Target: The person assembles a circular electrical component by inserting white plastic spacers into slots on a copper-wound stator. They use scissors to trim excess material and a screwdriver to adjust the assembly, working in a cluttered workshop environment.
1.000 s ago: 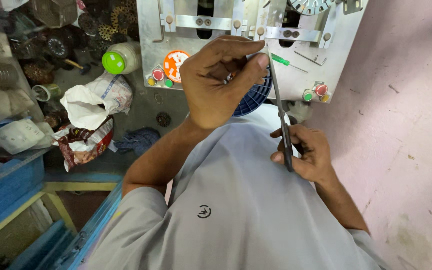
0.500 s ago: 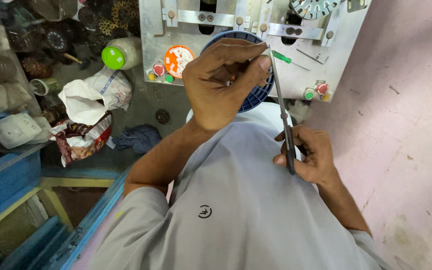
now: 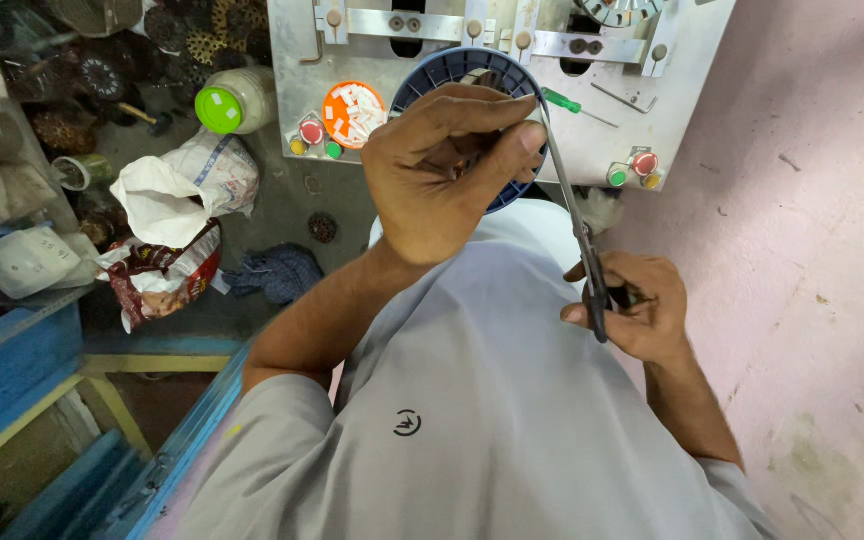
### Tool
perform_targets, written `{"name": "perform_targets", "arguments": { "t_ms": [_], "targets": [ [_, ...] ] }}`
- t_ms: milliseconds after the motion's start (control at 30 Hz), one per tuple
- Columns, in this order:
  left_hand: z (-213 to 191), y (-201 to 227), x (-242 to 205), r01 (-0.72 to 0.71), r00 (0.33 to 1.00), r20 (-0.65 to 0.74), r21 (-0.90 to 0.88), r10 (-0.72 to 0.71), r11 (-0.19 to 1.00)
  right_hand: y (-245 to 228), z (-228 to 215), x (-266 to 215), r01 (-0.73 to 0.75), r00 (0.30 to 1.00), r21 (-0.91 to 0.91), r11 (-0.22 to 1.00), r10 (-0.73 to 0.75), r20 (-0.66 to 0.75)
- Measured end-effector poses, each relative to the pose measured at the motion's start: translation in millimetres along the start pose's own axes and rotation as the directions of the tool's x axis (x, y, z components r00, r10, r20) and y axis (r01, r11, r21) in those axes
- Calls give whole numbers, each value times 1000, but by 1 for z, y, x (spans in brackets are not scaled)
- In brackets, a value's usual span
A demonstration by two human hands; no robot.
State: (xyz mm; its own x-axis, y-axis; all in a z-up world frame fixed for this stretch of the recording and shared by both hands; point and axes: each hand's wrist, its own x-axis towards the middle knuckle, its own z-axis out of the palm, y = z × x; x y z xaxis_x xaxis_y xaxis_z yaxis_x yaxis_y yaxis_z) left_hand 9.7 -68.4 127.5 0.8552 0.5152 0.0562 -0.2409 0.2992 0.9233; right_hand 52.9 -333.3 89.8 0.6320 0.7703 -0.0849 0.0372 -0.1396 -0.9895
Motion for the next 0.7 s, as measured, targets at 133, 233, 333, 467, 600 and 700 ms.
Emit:
{"name": "perform_targets", "arguments": {
  "t_ms": [133, 233, 333, 467, 600, 700],
  "targets": [
    [3, -3, -1, 10, 999, 33, -3, -10, 1000, 7, -21, -12, -144, 987, -43, 989, 140, -82],
    [6, -8, 0, 22, 999, 49, 17, -22, 1000, 17, -46, -17, -284, 949, -118, 952, 261, -178],
    [8, -10, 2, 26, 998, 55, 64, -30, 998, 26, -53, -16, -209, 967, -45, 977, 200, -161],
    [17, -11, 9, 13, 998, 58, 178, -23, 984, 24, -41, -10, -84, 995, 16, 996, 85, -55],
    [27, -17, 9, 77, 996, 35, 126, -82, 989, 21, -33, 3, -115, 993, -129, 985, 112, -27],
    [26, -19, 6, 47, 999, 4, 68, -47, 997, 22, -31, 6, -71, 997, -119, 990, 69, -27]
  ]
}}
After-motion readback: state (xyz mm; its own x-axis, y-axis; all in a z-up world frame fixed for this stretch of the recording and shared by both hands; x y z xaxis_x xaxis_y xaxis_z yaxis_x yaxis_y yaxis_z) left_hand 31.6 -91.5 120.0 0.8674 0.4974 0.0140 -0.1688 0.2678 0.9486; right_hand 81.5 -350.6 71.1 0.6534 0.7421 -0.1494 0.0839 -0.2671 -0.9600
